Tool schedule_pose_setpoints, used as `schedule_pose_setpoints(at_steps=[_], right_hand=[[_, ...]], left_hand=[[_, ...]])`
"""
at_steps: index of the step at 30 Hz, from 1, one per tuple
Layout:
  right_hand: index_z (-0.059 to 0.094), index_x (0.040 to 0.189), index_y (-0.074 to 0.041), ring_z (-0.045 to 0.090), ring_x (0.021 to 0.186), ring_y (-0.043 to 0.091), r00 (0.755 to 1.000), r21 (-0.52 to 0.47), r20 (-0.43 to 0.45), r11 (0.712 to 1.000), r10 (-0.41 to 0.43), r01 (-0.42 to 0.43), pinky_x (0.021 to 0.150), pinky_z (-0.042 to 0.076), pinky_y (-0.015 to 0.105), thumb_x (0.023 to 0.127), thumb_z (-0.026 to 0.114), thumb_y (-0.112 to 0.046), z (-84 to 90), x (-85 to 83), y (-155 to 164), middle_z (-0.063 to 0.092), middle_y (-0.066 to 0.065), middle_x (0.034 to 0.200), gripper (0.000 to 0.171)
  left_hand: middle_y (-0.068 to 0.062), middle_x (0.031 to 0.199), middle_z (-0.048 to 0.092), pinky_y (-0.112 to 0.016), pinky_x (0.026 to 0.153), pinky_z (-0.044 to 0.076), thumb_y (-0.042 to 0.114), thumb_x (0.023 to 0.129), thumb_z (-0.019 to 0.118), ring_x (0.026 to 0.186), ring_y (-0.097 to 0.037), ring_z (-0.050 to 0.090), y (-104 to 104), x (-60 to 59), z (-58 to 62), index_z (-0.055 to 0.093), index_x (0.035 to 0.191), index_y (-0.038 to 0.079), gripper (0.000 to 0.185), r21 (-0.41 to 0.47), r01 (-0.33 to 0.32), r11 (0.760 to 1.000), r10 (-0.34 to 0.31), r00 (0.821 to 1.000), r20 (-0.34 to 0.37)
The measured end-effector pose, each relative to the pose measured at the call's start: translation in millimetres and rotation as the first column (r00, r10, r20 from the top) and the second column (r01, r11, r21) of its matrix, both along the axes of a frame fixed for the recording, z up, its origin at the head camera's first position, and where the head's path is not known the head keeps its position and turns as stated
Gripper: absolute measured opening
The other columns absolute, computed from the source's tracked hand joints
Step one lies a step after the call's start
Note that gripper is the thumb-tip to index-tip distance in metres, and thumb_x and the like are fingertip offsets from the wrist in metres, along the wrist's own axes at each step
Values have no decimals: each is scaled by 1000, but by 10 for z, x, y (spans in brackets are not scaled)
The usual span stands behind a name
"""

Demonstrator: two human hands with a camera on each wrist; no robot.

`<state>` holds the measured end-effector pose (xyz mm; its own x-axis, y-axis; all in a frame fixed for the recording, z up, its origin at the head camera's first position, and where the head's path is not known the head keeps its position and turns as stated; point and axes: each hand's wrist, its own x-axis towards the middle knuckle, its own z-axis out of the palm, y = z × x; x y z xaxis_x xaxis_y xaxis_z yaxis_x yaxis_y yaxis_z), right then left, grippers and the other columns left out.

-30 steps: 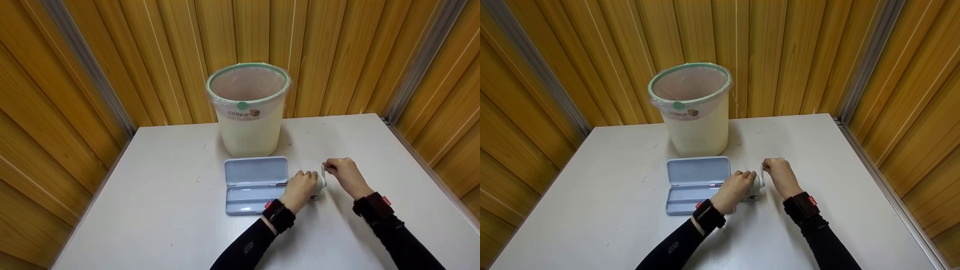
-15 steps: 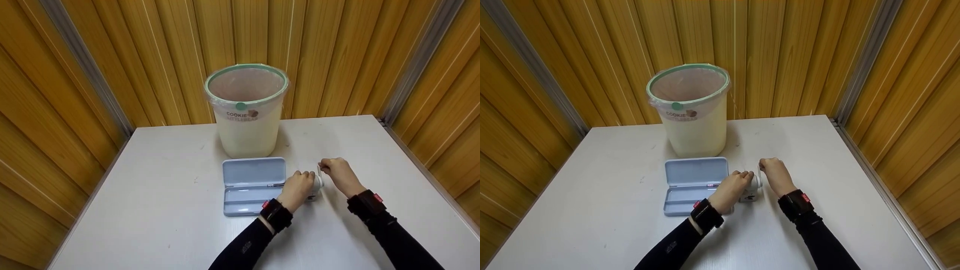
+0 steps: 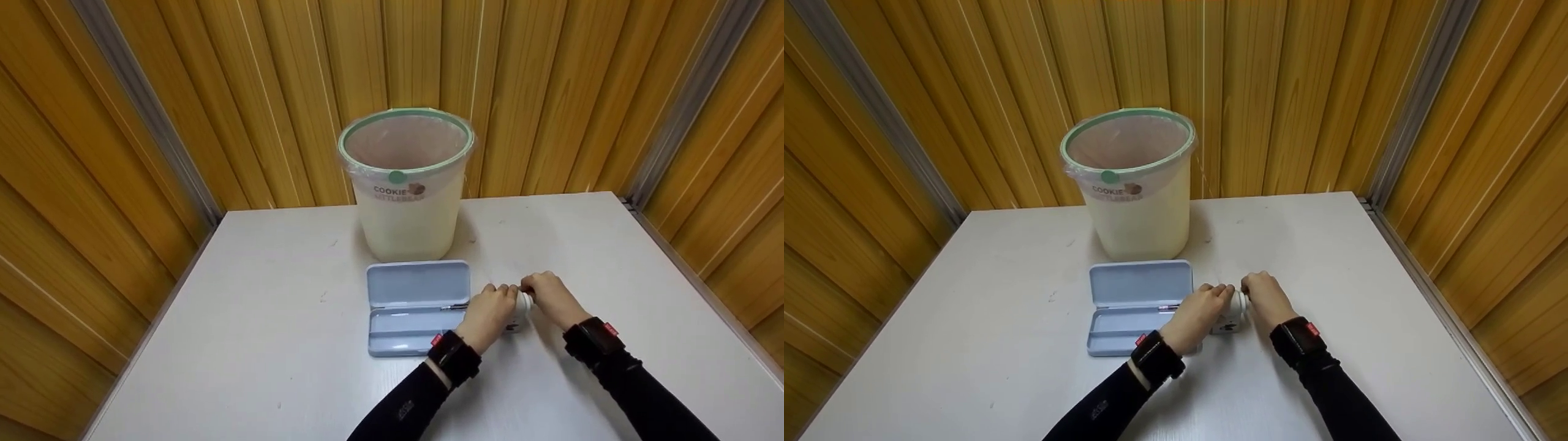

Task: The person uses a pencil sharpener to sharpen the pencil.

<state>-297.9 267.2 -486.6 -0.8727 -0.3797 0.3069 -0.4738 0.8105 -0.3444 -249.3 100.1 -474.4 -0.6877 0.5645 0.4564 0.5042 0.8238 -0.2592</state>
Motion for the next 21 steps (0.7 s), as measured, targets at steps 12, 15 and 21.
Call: schedule_pose_setpoints(at_steps=[12, 15, 21], right_hand=[[69, 67, -3, 47, 60, 8, 989, -40, 145, 999, 30, -24, 56, 39, 21, 67, 69, 12, -19, 52, 37, 64, 0, 64, 15], [66, 63, -3, 45, 58, 9, 985, -39, 168, 999, 30, -24, 54, 38, 21, 63, 65, 14, -8, 59, 32, 62, 1, 61, 17], [67, 62, 0, 48, 54, 9, 970, -48, 244, 999, 10, 1, 51, 42, 21, 66, 66, 15, 21, 103, 44, 64, 5, 59, 15]], left_hand=[[7, 93, 70, -16, 57, 51, 17, 87, 68, 75, -7, 61, 6, 16, 5, 67, 111, 15, 24, -14, -7, 1000, 8, 1000, 29], [7, 91, 69, -16, 56, 51, 16, 86, 69, 73, -7, 61, 8, 14, 0, 67, 109, 15, 22, -7, -12, 1000, 12, 1000, 10], [6, 87, 69, -16, 56, 51, 17, 86, 68, 72, -7, 61, 19, 12, -24, 68, 106, 15, 20, -8, -5, 1000, 5, 999, -52]])
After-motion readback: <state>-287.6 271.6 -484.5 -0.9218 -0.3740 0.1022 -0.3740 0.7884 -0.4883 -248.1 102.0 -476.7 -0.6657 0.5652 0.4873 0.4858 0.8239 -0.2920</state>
